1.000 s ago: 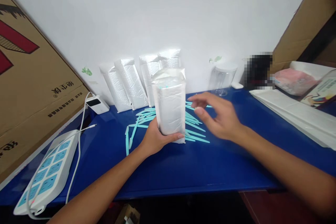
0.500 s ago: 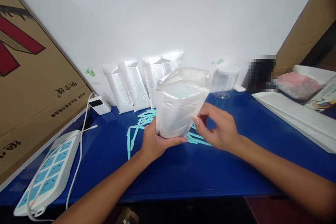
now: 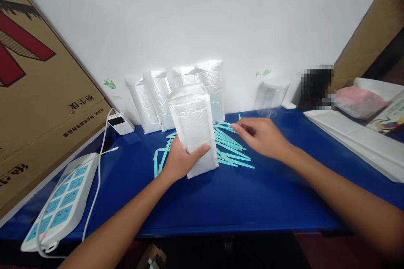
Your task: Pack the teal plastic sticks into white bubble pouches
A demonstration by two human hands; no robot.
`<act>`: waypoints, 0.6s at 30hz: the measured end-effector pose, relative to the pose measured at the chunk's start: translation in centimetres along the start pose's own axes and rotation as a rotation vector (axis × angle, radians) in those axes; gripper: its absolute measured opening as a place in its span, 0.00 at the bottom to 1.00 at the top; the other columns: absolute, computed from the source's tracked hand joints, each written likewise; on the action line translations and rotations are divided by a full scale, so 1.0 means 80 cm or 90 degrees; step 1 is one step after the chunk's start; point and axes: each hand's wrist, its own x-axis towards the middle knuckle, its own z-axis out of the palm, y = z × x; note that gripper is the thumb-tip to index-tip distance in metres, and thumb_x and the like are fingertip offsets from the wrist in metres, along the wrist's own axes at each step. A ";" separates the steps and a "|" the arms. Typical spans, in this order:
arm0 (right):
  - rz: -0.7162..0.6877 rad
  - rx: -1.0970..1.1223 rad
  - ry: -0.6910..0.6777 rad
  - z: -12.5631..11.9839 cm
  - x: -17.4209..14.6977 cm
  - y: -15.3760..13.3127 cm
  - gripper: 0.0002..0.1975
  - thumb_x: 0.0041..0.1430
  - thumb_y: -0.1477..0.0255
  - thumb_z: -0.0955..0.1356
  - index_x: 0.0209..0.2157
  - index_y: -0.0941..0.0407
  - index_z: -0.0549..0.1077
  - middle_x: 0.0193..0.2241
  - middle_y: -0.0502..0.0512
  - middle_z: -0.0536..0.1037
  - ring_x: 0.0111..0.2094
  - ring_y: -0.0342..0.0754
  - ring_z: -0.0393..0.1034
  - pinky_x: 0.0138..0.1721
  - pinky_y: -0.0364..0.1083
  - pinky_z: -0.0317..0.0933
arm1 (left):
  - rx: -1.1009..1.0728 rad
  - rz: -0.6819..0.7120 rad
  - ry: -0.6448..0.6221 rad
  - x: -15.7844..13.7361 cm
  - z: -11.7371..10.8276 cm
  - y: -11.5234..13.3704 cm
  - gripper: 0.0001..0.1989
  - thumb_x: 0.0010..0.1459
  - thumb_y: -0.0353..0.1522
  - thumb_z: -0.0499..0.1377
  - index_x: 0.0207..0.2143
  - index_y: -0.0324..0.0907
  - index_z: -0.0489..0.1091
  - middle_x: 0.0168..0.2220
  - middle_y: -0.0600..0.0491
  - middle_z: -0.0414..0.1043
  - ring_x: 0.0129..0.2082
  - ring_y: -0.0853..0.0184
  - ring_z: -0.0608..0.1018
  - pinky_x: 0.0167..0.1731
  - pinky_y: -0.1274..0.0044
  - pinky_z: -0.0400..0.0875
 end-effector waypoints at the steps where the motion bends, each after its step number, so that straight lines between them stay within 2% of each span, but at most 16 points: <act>1: 0.046 -0.036 0.010 -0.003 0.003 0.013 0.20 0.73 0.60 0.64 0.27 0.54 0.73 0.22 0.50 0.75 0.24 0.46 0.66 0.29 0.46 0.53 | -0.010 -0.012 -0.025 0.002 -0.002 -0.003 0.34 0.54 0.48 0.72 0.57 0.39 0.73 0.55 0.42 0.79 0.54 0.50 0.81 0.53 0.63 0.79; 5: 0.207 -0.121 -0.025 0.002 0.013 0.061 0.17 0.70 0.60 0.65 0.33 0.55 0.78 0.28 0.55 0.81 0.29 0.51 0.72 0.31 0.47 0.54 | -0.071 -0.038 -0.098 0.005 -0.005 -0.008 0.31 0.56 0.48 0.71 0.56 0.40 0.74 0.57 0.42 0.79 0.55 0.51 0.81 0.53 0.64 0.79; 9: 0.389 -0.138 -0.039 0.020 0.029 0.089 0.23 0.68 0.52 0.64 0.38 0.57 0.81 0.38 0.63 0.84 0.38 0.56 0.76 0.35 0.49 0.59 | -0.070 -0.034 -0.080 0.003 -0.004 -0.002 0.32 0.52 0.44 0.75 0.56 0.41 0.74 0.55 0.43 0.79 0.55 0.51 0.81 0.53 0.63 0.79; 10: 0.414 -0.140 -0.049 0.025 0.034 0.093 0.26 0.66 0.49 0.65 0.38 0.57 0.81 0.38 0.65 0.84 0.39 0.57 0.76 0.35 0.49 0.59 | -0.073 -0.035 -0.100 0.002 -0.003 0.001 0.33 0.50 0.43 0.75 0.56 0.41 0.75 0.55 0.43 0.80 0.54 0.51 0.81 0.53 0.62 0.79; 12: 0.429 -0.144 -0.083 0.034 0.042 0.099 0.27 0.62 0.46 0.67 0.35 0.57 0.81 0.34 0.66 0.83 0.37 0.58 0.76 0.33 0.49 0.59 | -0.098 -0.045 -0.189 -0.001 0.000 0.008 0.30 0.51 0.42 0.75 0.54 0.42 0.76 0.52 0.44 0.81 0.52 0.51 0.82 0.52 0.61 0.79; 14: 0.431 -0.140 -0.127 0.039 0.047 0.104 0.24 0.59 0.48 0.70 0.29 0.56 0.81 0.29 0.64 0.82 0.33 0.56 0.75 0.32 0.49 0.59 | -0.123 -0.056 -0.273 -0.003 0.003 0.012 0.25 0.53 0.42 0.74 0.50 0.42 0.78 0.51 0.43 0.82 0.50 0.52 0.83 0.52 0.60 0.79; 16: 0.428 -0.129 -0.160 0.041 0.048 0.107 0.21 0.59 0.53 0.72 0.24 0.56 0.79 0.25 0.61 0.81 0.30 0.54 0.74 0.32 0.48 0.58 | -0.123 -0.065 -0.276 -0.004 0.004 0.013 0.23 0.54 0.42 0.73 0.49 0.42 0.79 0.51 0.43 0.81 0.50 0.52 0.83 0.52 0.60 0.79; 18: 0.428 -0.110 -0.177 0.039 0.047 0.111 0.18 0.58 0.58 0.72 0.22 0.56 0.77 0.23 0.59 0.79 0.28 0.52 0.73 0.30 0.48 0.58 | -0.106 -0.071 -0.224 -0.004 0.003 0.010 0.27 0.52 0.42 0.75 0.52 0.42 0.77 0.52 0.43 0.81 0.51 0.52 0.83 0.52 0.59 0.79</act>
